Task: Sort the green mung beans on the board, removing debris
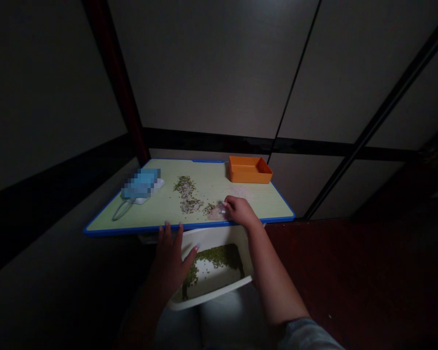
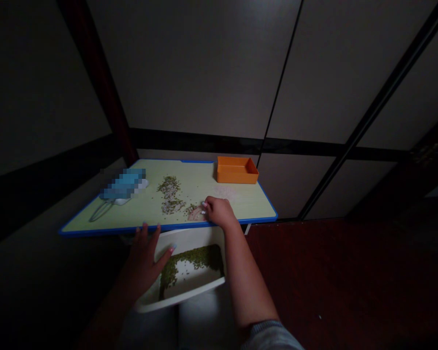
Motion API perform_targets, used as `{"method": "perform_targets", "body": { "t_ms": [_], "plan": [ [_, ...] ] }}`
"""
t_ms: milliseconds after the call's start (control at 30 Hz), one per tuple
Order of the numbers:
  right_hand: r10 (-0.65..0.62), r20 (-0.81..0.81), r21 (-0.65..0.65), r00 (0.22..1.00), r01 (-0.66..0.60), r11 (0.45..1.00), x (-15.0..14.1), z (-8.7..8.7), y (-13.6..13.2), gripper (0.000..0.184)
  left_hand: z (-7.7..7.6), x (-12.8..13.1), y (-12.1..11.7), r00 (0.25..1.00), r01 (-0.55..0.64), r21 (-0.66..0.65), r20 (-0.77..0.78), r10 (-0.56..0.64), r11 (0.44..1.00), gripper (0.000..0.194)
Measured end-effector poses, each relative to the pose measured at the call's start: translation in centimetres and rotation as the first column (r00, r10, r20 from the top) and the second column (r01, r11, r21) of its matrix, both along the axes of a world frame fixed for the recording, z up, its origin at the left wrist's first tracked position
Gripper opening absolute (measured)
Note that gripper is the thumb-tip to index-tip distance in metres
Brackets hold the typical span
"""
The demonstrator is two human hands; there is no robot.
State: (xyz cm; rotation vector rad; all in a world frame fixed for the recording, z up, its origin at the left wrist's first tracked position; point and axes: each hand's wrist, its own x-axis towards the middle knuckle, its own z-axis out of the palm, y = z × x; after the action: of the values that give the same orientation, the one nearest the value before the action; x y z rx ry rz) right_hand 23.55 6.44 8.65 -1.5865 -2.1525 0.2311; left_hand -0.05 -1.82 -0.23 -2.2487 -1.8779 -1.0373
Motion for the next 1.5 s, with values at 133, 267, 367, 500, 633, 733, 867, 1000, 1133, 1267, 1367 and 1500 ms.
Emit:
{"method": "perform_targets", "body": {
  "t_ms": [133,267,367,500,633,733,867,1000,1133,1267,1367,1500],
  "plan": [
    [-0.044,0.059,-0.005,0.997,0.044,0.999,-0.7,0.6,-0.3,0.022,-0.1,0.0,0.1,1.000,0.001,0.022,-0.003,-0.001,1.000,0.068],
    [-0.034,0.113,-0.024,0.993,0.037,0.999,-1.3,1.0,-0.4,0.023,0.0,0.0,0.0,1.000,0.006,0.017,-0.008,-0.006,1.000,0.068],
    [-0.014,0.131,-0.017,0.991,0.016,1.000,-1.6,1.0,-0.5,0.023,0.1,0.0,0.0,1.000,0.004,0.011,-0.006,-0.004,1.000,0.069],
    [0.009,0.134,-0.012,0.991,-0.008,1.000,-1.8,1.2,-0.6,0.023,0.0,0.1,0.1,1.000,-0.007,0.009,-0.002,0.007,1.000,0.069],
    [0.045,0.098,-0.012,0.994,-0.044,0.999,-1.7,1.2,-0.7,0.022,-0.2,0.0,0.2,1.000,-0.006,0.017,0.009,0.005,1.000,0.069],
    [0.045,0.077,-0.007,0.996,-0.045,0.999,-1.4,1.1,-0.6,0.021,-0.2,0.0,0.1,1.000,0.004,0.016,0.002,-0.004,1.000,0.069],
    [-0.001,0.088,-0.003,0.996,0.001,1.000,-1.4,1.0,-0.6,0.021,0.0,0.0,0.0,1.000,0.004,0.003,-0.013,-0.004,1.000,0.069],
    [0.041,0.103,0.008,0.994,-0.042,0.999,-2.1,1.0,-0.7,0.023,0.2,0.0,0.0,1.000,0.001,-0.001,-0.020,-0.001,1.000,0.069],
    [0.033,0.137,0.005,0.990,-0.034,0.999,-2.5,1.1,-0.9,0.023,0.2,0.0,0.0,1.000,0.003,-0.013,-0.023,-0.003,1.000,0.070],
    [0.001,0.173,-0.018,0.985,0.003,1.000,-1.9,1.3,-0.9,0.025,0.2,-0.1,0.1,1.000,0.004,-0.004,-0.022,-0.004,1.000,0.069],
    [-0.017,0.194,-0.028,0.981,0.023,0.999,-1.2,1.4,-0.7,0.023,0.0,-0.2,0.1,0.999,0.016,0.013,-0.032,-0.016,1.000,0.070],
    [-0.080,0.218,-0.024,0.973,0.088,0.996,-0.3,1.3,-0.6,0.023,-0.3,-0.3,0.2,0.999,0.010,0.021,-0.033,-0.009,1.000,0.069]
  ]
}}
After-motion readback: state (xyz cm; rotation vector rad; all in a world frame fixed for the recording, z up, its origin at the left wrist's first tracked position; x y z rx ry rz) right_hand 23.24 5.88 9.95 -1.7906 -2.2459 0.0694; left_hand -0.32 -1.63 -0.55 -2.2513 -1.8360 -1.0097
